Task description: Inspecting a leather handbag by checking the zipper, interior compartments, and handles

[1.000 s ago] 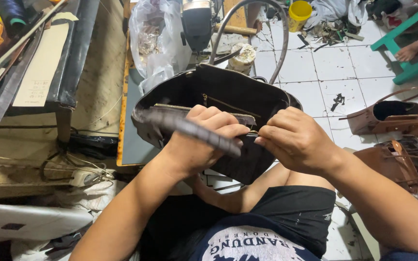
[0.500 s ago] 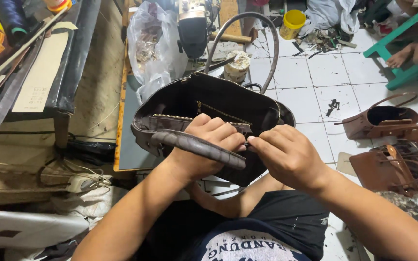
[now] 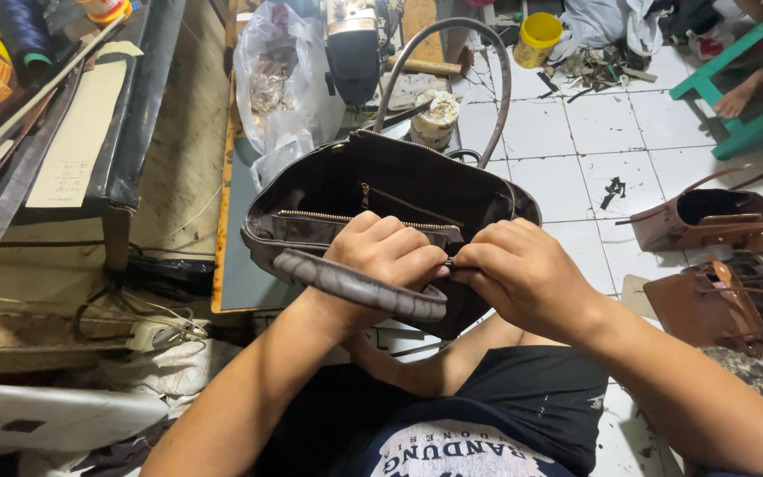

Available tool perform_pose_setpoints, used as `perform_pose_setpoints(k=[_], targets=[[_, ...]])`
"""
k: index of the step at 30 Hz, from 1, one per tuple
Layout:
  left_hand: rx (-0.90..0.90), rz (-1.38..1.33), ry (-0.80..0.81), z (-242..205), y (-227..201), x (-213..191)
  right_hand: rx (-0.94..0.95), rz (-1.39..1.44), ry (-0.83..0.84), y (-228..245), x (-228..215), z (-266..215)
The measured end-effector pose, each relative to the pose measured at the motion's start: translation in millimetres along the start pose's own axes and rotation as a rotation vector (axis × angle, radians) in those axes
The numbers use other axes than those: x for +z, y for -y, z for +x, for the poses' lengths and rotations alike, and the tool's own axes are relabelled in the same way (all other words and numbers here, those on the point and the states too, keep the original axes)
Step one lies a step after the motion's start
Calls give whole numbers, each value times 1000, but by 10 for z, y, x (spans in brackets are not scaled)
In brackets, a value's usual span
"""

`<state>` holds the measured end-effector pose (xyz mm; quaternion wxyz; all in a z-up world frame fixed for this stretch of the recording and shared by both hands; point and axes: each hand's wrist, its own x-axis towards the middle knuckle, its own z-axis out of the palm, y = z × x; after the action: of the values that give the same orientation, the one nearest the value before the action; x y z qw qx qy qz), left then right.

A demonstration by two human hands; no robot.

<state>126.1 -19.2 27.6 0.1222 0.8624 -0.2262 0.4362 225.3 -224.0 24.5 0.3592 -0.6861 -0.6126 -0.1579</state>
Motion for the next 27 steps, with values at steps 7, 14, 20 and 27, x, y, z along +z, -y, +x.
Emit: perform_pose_setpoints(k=[7, 14, 20, 27], targets=[[44, 23, 23, -20, 5, 38, 14, -44, 16, -24, -19, -8], [23, 9, 54, -4, 7, 56, -28, -70, 34, -34, -34, -37], [73, 54, 48, 58, 1, -52, -99, 3, -111, 5, 30, -10], [121, 68, 54, 20, -27, -61, -147, 22, -85, 21, 63, -8]])
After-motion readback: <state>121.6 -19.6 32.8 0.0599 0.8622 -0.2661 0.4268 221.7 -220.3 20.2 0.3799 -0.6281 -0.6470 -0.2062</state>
